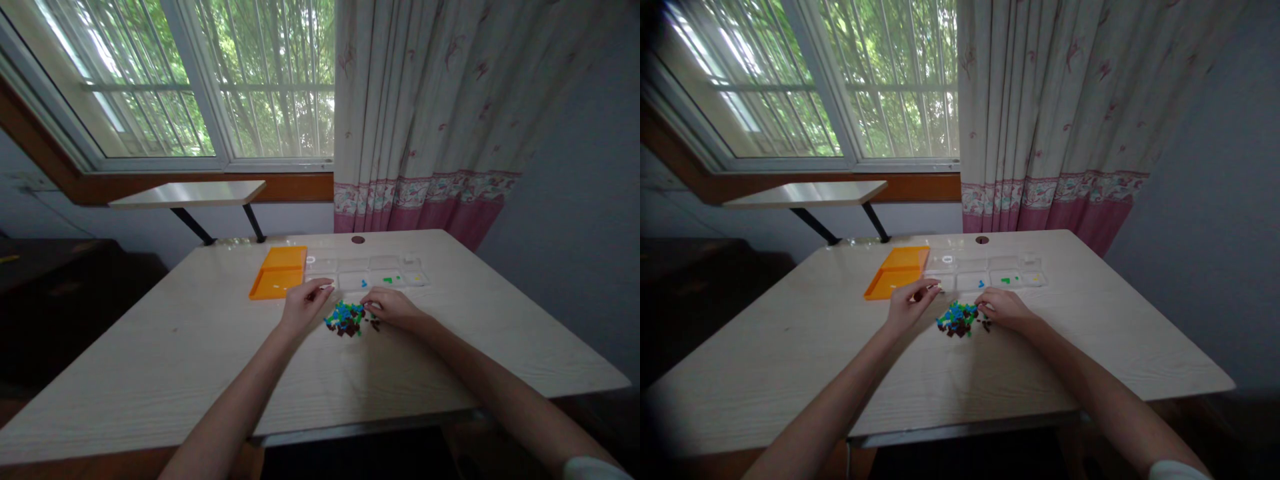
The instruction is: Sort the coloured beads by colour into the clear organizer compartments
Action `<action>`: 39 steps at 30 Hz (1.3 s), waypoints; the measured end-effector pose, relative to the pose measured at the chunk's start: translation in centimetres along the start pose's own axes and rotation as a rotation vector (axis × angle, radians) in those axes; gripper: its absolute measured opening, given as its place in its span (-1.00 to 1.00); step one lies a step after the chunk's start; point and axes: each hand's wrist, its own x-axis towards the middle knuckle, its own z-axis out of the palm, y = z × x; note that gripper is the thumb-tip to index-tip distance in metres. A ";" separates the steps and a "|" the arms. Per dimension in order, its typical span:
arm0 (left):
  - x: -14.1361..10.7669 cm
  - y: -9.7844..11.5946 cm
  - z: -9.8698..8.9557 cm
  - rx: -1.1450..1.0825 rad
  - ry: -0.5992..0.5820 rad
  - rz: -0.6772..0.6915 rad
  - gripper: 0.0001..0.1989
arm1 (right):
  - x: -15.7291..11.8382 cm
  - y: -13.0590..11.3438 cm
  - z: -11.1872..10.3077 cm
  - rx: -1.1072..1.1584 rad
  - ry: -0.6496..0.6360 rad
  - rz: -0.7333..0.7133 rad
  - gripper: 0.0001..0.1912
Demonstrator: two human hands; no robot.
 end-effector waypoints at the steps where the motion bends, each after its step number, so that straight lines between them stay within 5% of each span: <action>1: 0.0 -0.1 0.1 0.000 -0.014 -0.014 -0.78 | 0.0 0.0 0.0 -0.001 0.003 0.002 -0.79; 7: 0.2 -1.7 0.0 0.157 -0.127 -0.111 -0.71 | 0.0 0.1 -0.2 0.022 -0.013 0.000 -0.78; 13: 1.0 -4.7 -2.5 0.656 -0.092 -0.378 -0.67 | 0.0 -0.3 -0.5 0.024 -0.019 0.003 -0.77; 18: 1.1 -6.3 -3.6 0.788 -0.153 -0.503 -0.63 | 0.0 0.0 -0.4 0.014 -0.005 -0.002 -0.79; 34: -0.3 -0.7 0.6 0.372 -0.537 0.011 -0.74 | 0.0 0.1 -0.4 0.008 -0.025 0.017 -0.86; 39: -0.5 -0.2 1.0 0.357 -0.573 0.040 -0.76 | -0.1 -0.4 -0.6 0.017 0.005 0.020 -0.86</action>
